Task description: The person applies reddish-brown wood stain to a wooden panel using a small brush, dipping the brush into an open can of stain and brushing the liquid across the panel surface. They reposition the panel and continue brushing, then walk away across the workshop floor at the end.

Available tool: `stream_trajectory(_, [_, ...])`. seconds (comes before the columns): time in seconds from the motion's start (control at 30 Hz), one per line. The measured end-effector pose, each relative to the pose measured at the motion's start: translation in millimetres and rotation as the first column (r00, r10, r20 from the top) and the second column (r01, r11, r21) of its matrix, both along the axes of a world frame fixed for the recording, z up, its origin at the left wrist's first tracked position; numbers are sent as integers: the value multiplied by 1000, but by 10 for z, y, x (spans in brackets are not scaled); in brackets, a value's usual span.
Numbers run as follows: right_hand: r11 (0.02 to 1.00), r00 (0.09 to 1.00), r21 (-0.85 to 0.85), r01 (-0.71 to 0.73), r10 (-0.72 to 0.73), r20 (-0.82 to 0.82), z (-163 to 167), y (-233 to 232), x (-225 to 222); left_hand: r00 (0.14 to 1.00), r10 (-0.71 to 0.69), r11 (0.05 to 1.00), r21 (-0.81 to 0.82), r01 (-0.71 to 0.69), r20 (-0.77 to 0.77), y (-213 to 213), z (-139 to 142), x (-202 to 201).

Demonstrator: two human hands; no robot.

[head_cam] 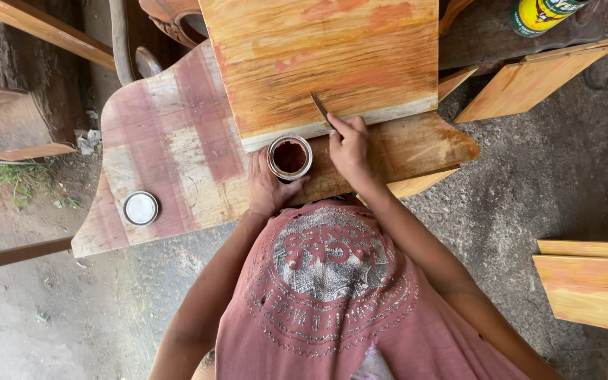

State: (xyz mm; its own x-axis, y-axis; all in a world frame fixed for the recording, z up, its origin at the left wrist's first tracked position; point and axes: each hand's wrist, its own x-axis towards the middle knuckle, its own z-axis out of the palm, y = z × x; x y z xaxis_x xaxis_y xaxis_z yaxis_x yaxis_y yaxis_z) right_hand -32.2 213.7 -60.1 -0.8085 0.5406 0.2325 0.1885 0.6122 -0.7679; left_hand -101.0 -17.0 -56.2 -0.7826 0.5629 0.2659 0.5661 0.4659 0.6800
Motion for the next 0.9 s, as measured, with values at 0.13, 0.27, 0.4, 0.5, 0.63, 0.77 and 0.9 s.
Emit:
stream_trajectory(0.13, [982, 981, 12, 190, -190, 34, 12, 58, 75, 1000, -3, 1000, 22, 4, -2, 8, 16, 3])
stream_trajectory(0.27, [995, 992, -39, 95, -92, 84, -18, 32, 111, 999, 7, 1000, -22, -6, 33, 0, 14, -7])
stream_trajectory(0.4, [989, 995, 105, 101, -100, -14, -15, 24, 2, 1000, 16, 1000, 11, -16, -7, 14, -21, -12])
stream_trajectory(0.5, [967, 971, 99, 235, -231, -55, 26, -6, -101, 999, 13, 1000, -15, -13, 52, 11, -50, -14])
stream_trajectory(0.63, [990, 993, 113, -86, 76, 91, 75, -182, -184, 997, 24, 999, -37, -21, 68, 13, -65, 2])
stream_trajectory(0.77, [997, 993, 14, 72, -73, 97, 155, -125, -169, 1000, 5, 1000, -3, -5, 10, 15, -46, -2])
stream_trajectory(0.9, [983, 980, 164, 77, -105, 166, 208, -88, -64, 998, 13, 1000, -8, -13, 69, 0, -11, -1])
